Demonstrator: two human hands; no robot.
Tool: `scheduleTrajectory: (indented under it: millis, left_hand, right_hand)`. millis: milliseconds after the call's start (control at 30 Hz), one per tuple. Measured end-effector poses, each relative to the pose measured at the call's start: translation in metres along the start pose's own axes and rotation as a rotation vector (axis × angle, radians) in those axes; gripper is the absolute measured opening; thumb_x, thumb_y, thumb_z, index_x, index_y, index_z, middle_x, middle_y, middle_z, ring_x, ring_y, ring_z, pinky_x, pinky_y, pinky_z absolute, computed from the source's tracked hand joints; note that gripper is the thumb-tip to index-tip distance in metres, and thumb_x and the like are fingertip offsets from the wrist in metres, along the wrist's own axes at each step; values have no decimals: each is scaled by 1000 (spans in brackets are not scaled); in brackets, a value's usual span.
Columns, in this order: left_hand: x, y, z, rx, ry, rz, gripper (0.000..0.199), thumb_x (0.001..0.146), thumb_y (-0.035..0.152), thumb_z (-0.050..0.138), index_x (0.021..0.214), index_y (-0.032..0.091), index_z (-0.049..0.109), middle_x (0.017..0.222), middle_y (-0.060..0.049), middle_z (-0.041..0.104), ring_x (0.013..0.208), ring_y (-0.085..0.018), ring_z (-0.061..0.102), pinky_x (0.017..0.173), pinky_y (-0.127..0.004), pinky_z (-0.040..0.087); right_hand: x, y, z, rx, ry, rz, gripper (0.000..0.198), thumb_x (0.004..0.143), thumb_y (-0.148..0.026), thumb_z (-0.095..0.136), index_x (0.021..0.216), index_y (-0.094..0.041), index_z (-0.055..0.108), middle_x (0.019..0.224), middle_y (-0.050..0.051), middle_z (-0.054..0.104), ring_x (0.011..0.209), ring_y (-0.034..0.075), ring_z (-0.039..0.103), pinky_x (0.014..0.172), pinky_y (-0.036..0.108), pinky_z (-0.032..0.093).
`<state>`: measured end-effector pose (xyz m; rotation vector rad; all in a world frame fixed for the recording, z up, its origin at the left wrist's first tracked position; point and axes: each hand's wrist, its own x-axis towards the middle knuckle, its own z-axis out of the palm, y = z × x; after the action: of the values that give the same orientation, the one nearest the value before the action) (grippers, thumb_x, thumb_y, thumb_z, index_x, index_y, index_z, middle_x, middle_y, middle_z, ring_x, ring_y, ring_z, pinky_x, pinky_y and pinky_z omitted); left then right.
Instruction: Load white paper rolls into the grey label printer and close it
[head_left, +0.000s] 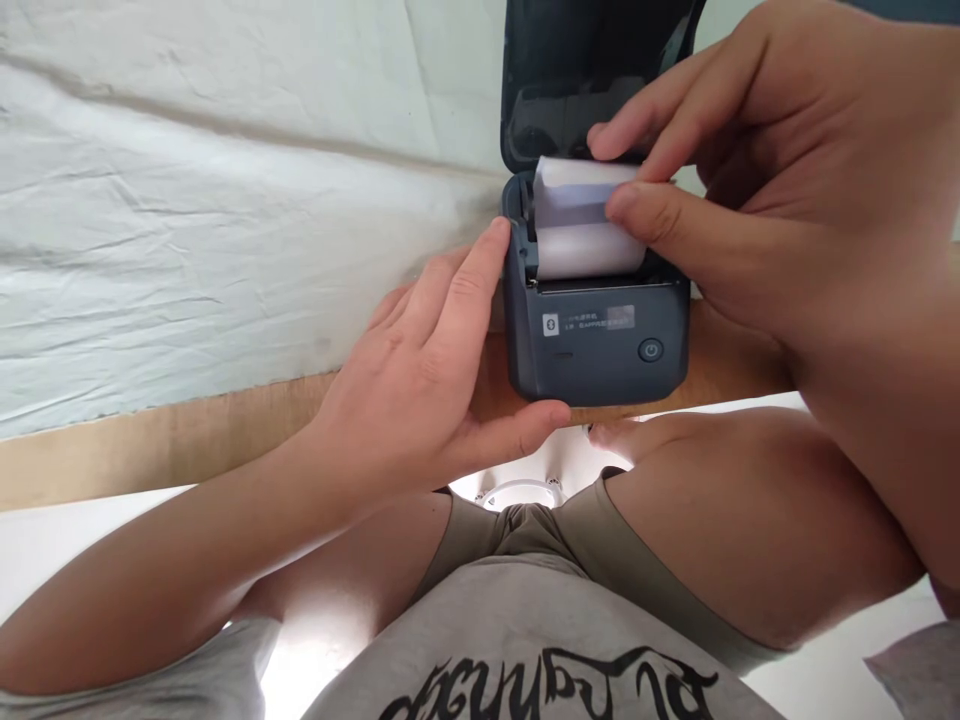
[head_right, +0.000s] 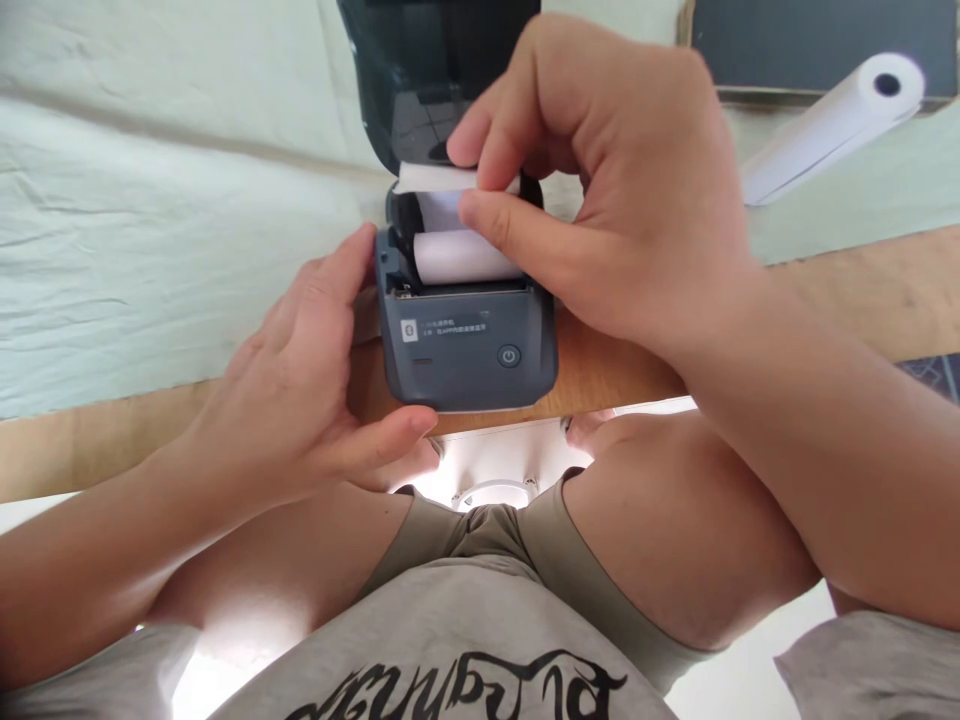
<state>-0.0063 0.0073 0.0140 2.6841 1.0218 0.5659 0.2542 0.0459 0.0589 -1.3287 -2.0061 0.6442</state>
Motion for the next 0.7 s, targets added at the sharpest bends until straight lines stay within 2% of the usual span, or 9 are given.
scheduleTrajectory:
  millis: [100,200,267,367,433,500,600,700]
  left_hand:
    - [0,2,1,-21,-5,-12,102,109,82,33,173,7,10,159,-25,55,145,-37,63,117,-55,59]
    - [2,8,3,-82,86,-51,89,113,76,24,175,14,8,156,-19,56,143,-33,64,118,-54,58]
    - [2,11,1,-103,86,-44,79,114,71,30,174,21,21,149,-16,58,140,-33,65,117,-55,58]
    - [2,11,-4,-115,10,-26,66,112,63,48,168,29,44,149,-16,56,142,-39,63,117,-61,58]
    - [1,11,-6,-138,0,-51,64,110,62,53,168,34,47,152,-15,55,143,-41,63,117,-63,58]
    - [0,11,-5,-157,34,-85,67,110,65,51,169,35,45,152,-14,57,141,-40,65,118,-63,59]
    - [0,12,-5,-163,46,-89,65,109,63,52,168,36,47,152,-12,58,141,-40,64,119,-62,58]
    - [0,10,-8,-169,9,-51,64,108,59,58,167,34,51,153,-14,58,142,-41,64,118,-64,58]
  right_hand:
    - [-3,1,-4,-37,-4,-55,21,100,-38,68,96,-17,66,116,-9,72,111,-7,65,94,16,55]
    - [-5,6,-8,-36,-74,-159,30,102,-46,62,96,-17,65,113,-8,71,108,-5,65,96,23,53]
    - [-5,10,-8,3,-131,-211,32,103,-47,59,94,-17,65,110,-6,71,106,-4,66,94,25,54]
    - [-6,13,-6,51,-169,-222,28,101,-43,62,91,-17,63,105,-5,71,104,-3,66,90,24,57]
    - [-7,15,-5,59,-173,-233,30,102,-46,61,91,-18,63,103,-3,70,102,-2,65,95,26,59]
    - [-10,18,-4,59,-161,-312,32,105,-49,58,93,-20,64,98,-2,69,102,-1,65,107,28,60]
    - [-13,23,-2,50,-133,-490,21,105,-38,60,94,-20,64,92,-2,66,108,-1,64,111,26,58]
    - [-14,26,-1,53,-124,-541,13,101,-28,64,93,-18,62,94,-2,65,113,-1,63,106,25,57]
